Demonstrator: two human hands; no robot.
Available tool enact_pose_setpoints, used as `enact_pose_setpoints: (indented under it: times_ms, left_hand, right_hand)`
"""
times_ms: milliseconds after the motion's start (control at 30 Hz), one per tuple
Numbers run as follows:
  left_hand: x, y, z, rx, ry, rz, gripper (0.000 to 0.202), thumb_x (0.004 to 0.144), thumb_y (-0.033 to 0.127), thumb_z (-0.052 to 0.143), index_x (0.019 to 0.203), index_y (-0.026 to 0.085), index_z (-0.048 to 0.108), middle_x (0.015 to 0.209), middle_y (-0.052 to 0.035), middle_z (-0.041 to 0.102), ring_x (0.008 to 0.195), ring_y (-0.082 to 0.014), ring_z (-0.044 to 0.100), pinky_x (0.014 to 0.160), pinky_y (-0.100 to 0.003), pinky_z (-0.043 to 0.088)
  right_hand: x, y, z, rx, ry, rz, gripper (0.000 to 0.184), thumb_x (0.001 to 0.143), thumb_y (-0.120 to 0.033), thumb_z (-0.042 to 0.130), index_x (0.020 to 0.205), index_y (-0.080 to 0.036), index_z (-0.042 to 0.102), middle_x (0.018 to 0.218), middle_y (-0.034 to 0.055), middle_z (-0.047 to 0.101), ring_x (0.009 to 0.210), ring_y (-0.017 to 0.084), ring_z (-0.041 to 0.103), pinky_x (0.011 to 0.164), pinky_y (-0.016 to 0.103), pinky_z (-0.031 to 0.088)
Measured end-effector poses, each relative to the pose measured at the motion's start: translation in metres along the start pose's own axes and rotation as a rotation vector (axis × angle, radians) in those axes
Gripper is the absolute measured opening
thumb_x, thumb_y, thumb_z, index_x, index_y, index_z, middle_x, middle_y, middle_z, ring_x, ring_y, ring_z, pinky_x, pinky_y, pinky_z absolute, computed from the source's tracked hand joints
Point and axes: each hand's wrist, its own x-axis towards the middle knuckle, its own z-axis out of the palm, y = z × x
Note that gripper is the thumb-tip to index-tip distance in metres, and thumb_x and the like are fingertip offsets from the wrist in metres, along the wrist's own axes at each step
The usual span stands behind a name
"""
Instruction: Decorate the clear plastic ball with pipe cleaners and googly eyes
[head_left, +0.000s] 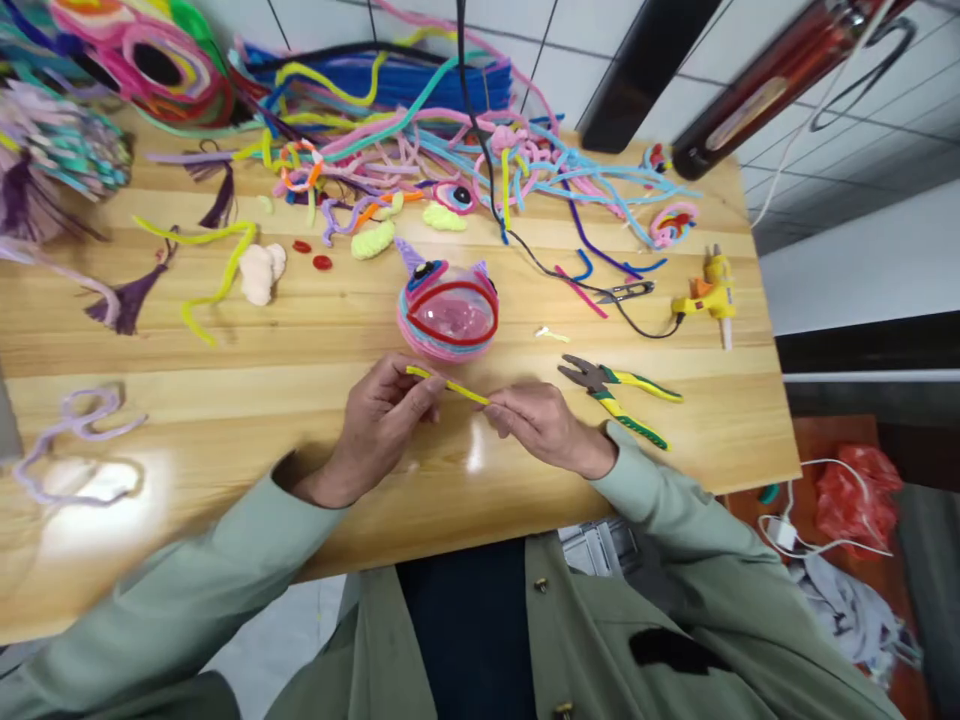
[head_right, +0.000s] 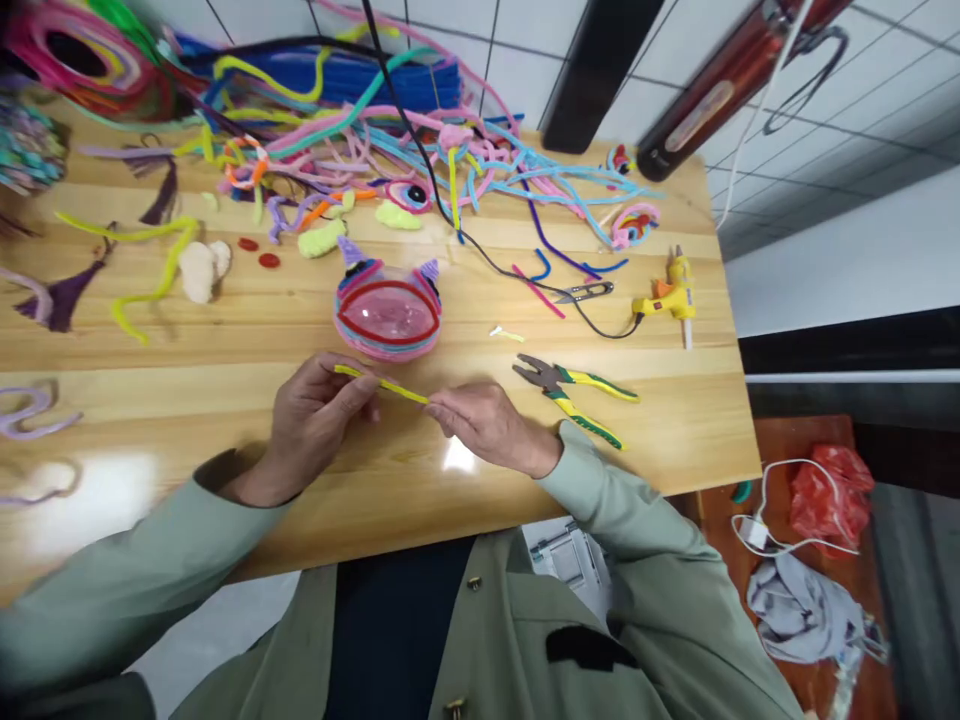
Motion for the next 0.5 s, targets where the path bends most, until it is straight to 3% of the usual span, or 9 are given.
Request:
enact_pose_setpoints:
  times_ms: [167,300,500]
  left_hand:
    - [0.001,-0.003,-0.005,-0.049,-0.066,-0.064,0.029,0.105,0.046,0.091,0.097,0.021,0.077,0.089,-0.0017,0.08,0.059,-0.0072,0.067,0.056,-0.016,0.057]
    - [0.003,-0.009,-0.007,-0.024,-0.088,0.04,0.028,0.1,0.045,0.097,0.096,0.022,0.081,0.098,-0.0024,0.074,0.063,-0.0064,0.058,0.055,-0.018,0.051]
    - [0.013,-0.016,-0.006,-0.042,-0.013,0.082,0.05,0.085,0.065,0.104,0.093,0.024,0.077,0.076,0.0027,0.064,0.054,-0.0089,0.048,0.048,-0.022,0.04]
  right_hand:
    - [-0.001,-0.002,-0.003,-0.043,0.03,0.009,0.04,0.127,-0.035,0.051,0.097,-0.021,0.073,0.066,-0.0057,0.068,0.059,0.009,0.063,0.065,0.024,0.049]
    - [-0.006,-0.003,-0.003,-0.143,0.02,0.015,0.039,0.127,-0.032,0.051,0.097,-0.021,0.074,0.068,-0.0045,0.066,0.059,0.01,0.058,0.062,0.027,0.046]
    - [-0.004,0.006,0.002,-0.308,0.004,-0.054,0.059,0.128,-0.053,0.036,0.11,-0.02,0.081,0.081,0.0023,0.076,0.071,0.015,0.066,0.071,0.031,0.048]
